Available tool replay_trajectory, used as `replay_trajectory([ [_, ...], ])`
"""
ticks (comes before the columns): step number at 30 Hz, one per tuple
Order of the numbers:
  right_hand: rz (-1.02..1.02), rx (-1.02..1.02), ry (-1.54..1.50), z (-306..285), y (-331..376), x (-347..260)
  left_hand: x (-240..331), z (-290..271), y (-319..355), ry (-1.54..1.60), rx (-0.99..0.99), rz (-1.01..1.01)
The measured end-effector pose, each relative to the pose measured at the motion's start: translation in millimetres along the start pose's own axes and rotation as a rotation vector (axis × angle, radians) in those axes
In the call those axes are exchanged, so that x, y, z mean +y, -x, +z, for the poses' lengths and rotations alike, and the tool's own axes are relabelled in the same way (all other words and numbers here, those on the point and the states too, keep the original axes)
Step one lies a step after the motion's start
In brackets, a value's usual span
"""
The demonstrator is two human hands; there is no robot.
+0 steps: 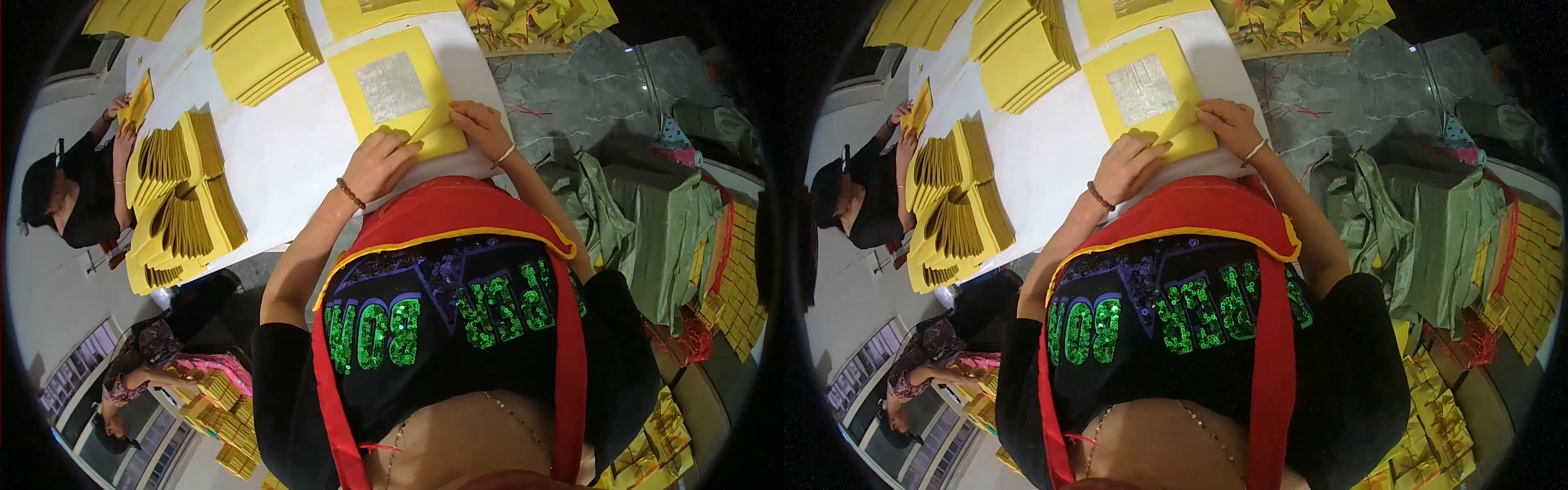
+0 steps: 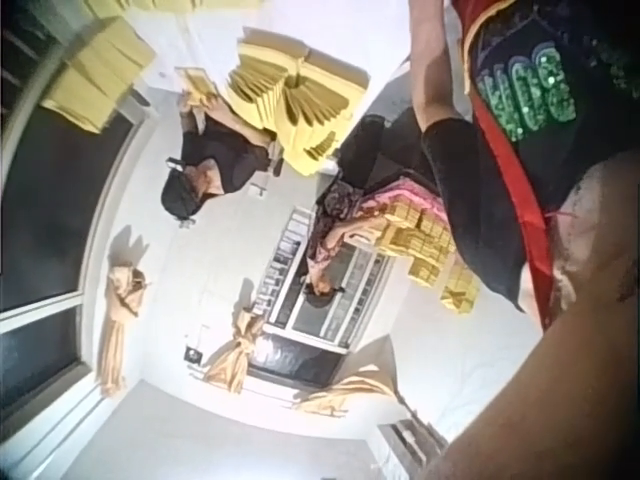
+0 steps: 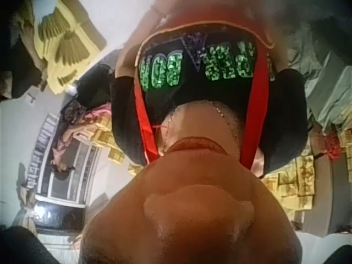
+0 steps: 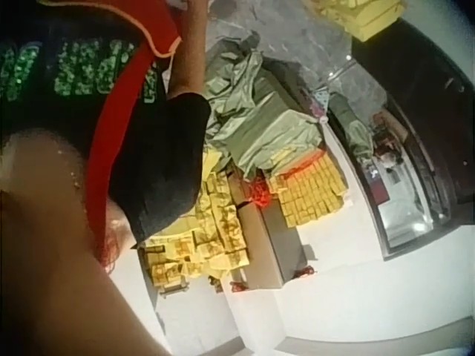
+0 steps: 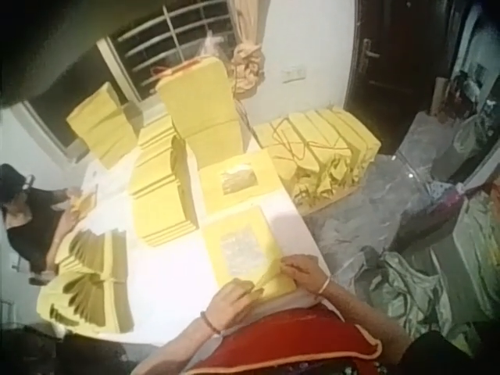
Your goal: Folding and stacking sheets of joss paper on a workbench.
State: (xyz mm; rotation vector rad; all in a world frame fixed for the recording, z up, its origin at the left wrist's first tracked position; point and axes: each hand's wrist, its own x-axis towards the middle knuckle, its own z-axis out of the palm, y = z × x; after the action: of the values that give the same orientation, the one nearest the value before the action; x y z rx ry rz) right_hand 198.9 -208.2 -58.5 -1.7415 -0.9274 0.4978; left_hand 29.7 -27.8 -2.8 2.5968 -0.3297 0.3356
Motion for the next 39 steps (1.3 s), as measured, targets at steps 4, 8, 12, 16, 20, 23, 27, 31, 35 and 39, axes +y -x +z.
replay_trajectory([
  [4, 0.038, -0.032, -0.009, -1.6, -2.8, -4.3, -1.0, -1.3, -1.1, -0.038, -0.028, -0.004],
  [8, 0.073, 0.015, -0.075, 0.3, -2.9, -0.4, -7.3, 1.4, -1.9, 0.014, -0.013, -0.024],
  [12, 0.12, 0.001, -0.127, -2.4, -5.6, -8.0, -11.2, -2.7, -4.3, 0.103, -0.004, -0.028],
  [16, 0.163, -0.007, -0.169, -0.2, -4.7, -3.2, -12.1, -3.9, -0.5, 0.138, 0.006, -0.039],
  [20, 0.068, 0.022, -0.125, 0.3, -3.8, 10.0, -10.2, -3.9, -2.0, 0.226, 0.034, -0.12],
  [23, 0.089, 0.029, -0.148, 2.0, -2.9, 12.9, -15.2, -2.2, -0.3, 0.288, 0.051, -0.208],
  [27, 0.139, 0.044, -0.236, 1.9, -3.2, 12.5, -19.0, 2.9, 1.5, 0.449, 0.133, -0.397],
  [31, 0.236, -0.015, -0.299, -0.9, -6.1, -3.2, -23.2, 2.9, 0.2, 0.568, 0.082, -0.573],
  [35, 0.335, -0.055, -0.355, 0.2, -11.1, -3.5, -23.4, -0.5, -3.5, 0.615, 0.074, -0.66],
  [39, 0.354, -0.093, -0.369, 0.6, -13.9, -1.7, -24.4, 1.6, -2.2, 0.672, 0.088, -0.713],
])
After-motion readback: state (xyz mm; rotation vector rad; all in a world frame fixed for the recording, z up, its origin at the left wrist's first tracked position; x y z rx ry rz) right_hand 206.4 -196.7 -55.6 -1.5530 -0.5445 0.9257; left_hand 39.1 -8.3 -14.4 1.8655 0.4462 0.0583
